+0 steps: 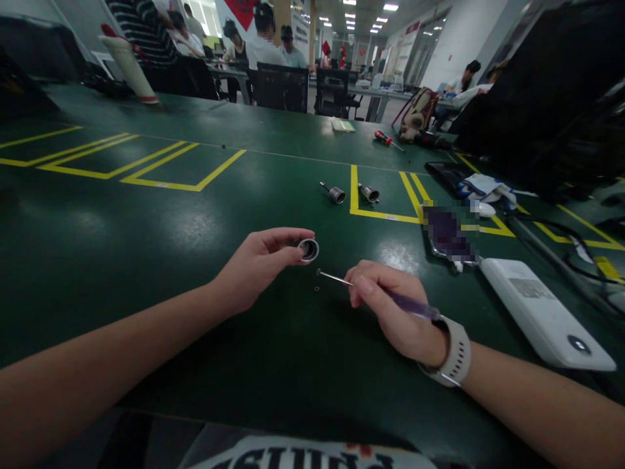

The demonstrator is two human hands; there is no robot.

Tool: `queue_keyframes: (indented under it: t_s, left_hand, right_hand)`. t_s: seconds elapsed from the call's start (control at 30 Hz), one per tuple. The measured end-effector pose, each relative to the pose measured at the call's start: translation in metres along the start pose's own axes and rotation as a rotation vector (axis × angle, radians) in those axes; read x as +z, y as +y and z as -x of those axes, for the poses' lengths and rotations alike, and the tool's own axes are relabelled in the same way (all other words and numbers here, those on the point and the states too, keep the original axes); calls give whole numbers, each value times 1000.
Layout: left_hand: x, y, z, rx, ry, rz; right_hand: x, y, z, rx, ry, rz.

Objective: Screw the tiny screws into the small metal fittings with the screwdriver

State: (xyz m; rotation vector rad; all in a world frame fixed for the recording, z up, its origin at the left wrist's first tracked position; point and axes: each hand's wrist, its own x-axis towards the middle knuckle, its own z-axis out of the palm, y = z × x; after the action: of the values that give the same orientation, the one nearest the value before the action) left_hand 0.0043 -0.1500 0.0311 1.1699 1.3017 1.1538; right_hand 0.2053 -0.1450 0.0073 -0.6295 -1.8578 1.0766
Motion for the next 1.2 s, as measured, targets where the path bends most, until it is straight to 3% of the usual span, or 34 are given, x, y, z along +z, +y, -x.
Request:
queue_keyframes:
  t_s: [0.17, 0.43, 0.8, 1.2]
  left_hand:
    - [5, 2, 4, -11, -21, -63]
    - [7, 3, 7, -4, -51, -91]
    - [9, 1, 7, 72, -23, -202]
    - [11, 4, 7, 53, 2, -229]
  right_hand:
    - [4, -7, -3, -160, -71, 205]
    - [8, -7, -3, -162, -51, 303]
    - [9, -8, -2, -237, -141, 349]
    - [9, -7, 3, -320, -191, 486]
